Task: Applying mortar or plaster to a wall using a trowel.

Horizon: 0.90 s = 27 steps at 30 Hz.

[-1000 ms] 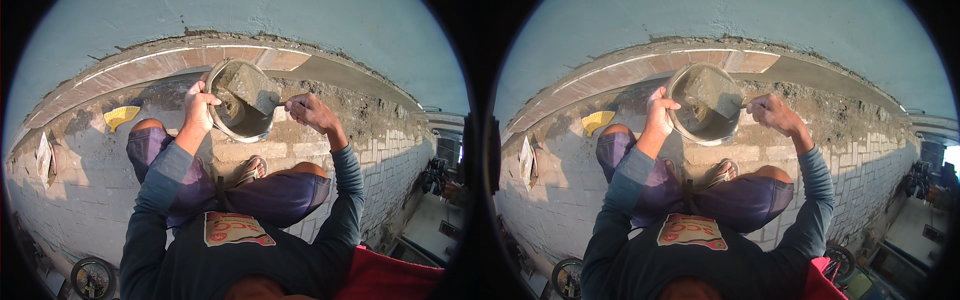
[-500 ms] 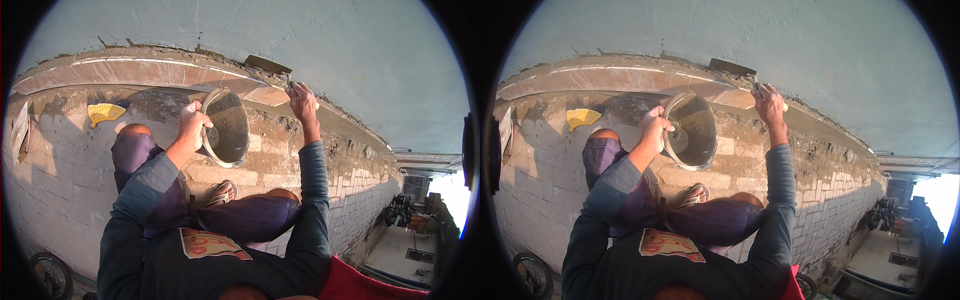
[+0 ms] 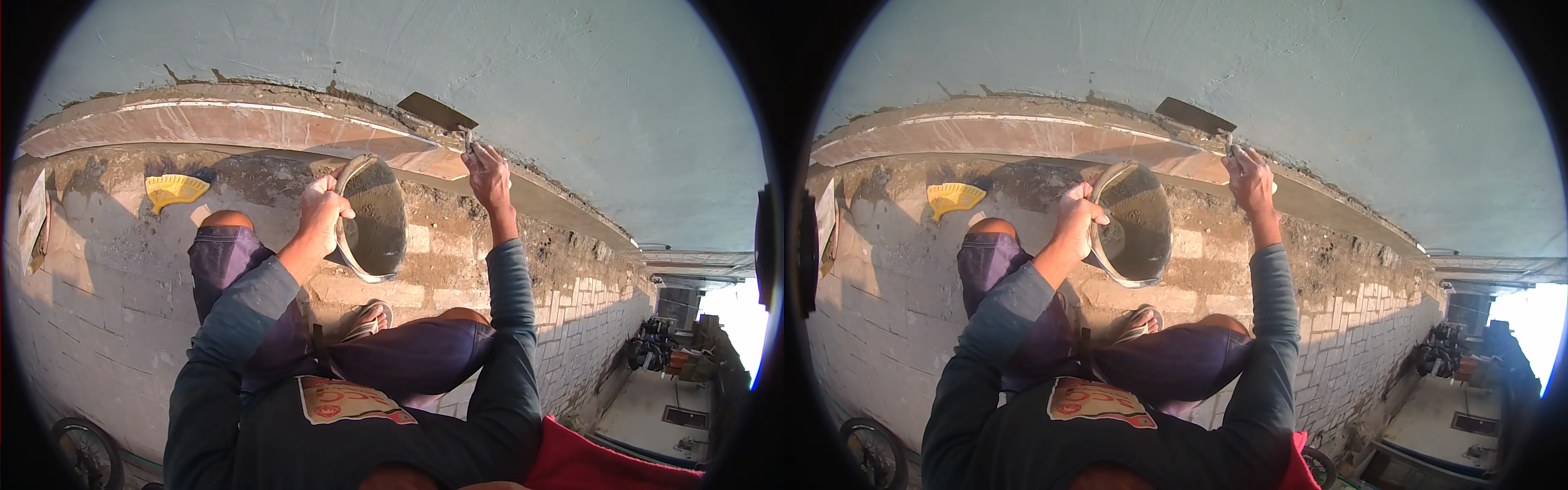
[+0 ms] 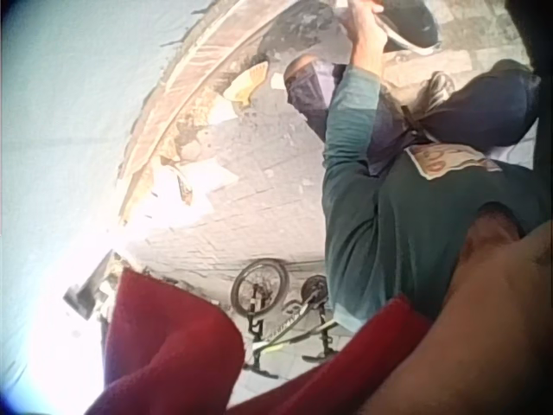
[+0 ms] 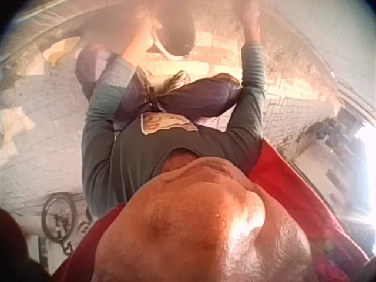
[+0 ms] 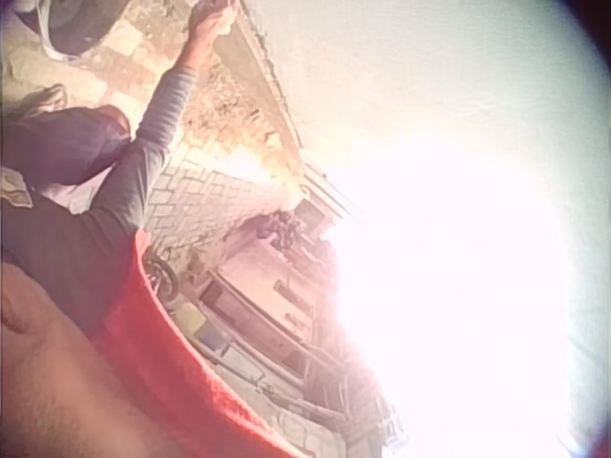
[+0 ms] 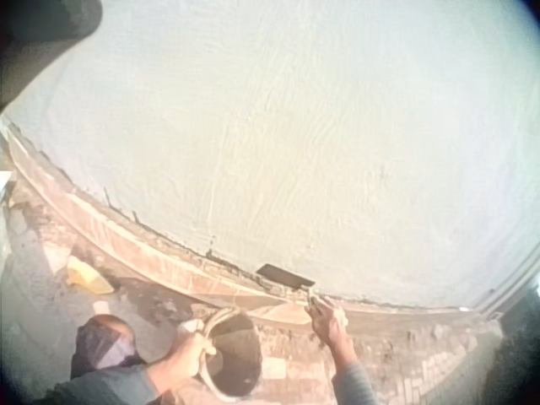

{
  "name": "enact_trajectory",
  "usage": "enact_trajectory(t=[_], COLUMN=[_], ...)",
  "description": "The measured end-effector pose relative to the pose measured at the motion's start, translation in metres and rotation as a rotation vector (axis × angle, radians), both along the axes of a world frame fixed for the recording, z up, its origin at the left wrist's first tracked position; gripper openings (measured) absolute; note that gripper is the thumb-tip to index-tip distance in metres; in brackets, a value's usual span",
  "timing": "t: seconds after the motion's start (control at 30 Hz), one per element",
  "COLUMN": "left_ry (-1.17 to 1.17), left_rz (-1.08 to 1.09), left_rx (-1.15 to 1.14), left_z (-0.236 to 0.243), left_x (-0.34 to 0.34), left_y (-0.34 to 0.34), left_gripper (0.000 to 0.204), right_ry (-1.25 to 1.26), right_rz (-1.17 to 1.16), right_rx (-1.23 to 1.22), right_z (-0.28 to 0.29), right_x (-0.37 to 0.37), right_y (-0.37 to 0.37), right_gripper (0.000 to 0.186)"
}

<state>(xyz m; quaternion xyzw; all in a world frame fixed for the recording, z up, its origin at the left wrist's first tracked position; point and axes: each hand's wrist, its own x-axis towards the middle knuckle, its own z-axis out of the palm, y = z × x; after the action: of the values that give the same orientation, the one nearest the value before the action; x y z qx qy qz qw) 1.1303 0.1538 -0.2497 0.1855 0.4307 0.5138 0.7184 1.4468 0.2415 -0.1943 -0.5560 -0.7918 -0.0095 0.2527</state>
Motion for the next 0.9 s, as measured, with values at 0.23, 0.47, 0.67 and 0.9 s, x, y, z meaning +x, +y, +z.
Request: enact_trajectory(t=[0.23,0.47,0.67,0.9], left_ry=[0.021,0.027,0.003,-0.041], left_rz=[-0.013,0.031,0.012,0.025], left_rx=[-0.009,-0.028,-0.033,-0.031], left_z=[0.004,0.009,-0.010,-0.008], left_x=[-0.001,0.007,0.006,0.008], left_y=[-0.003,-0.004,-0.002,-0.004], left_gripper=[0.072,0.060,0.067,0.064], right_ry=[0.059,-0.019,-0.020,-0.079], right_rz=[0.003,0.122,0.209,0.271], right_rx=[0.001,0.075,0.146,0.163], right_z=[-0.003,-0.011,-0.012,-0.018], right_x=[-0.029,-0.062,-0.120,-0.168], right_y=[0.005,0.022,0.032,0.040], right_gripper=[0.026,0.027,0.027,0.030])
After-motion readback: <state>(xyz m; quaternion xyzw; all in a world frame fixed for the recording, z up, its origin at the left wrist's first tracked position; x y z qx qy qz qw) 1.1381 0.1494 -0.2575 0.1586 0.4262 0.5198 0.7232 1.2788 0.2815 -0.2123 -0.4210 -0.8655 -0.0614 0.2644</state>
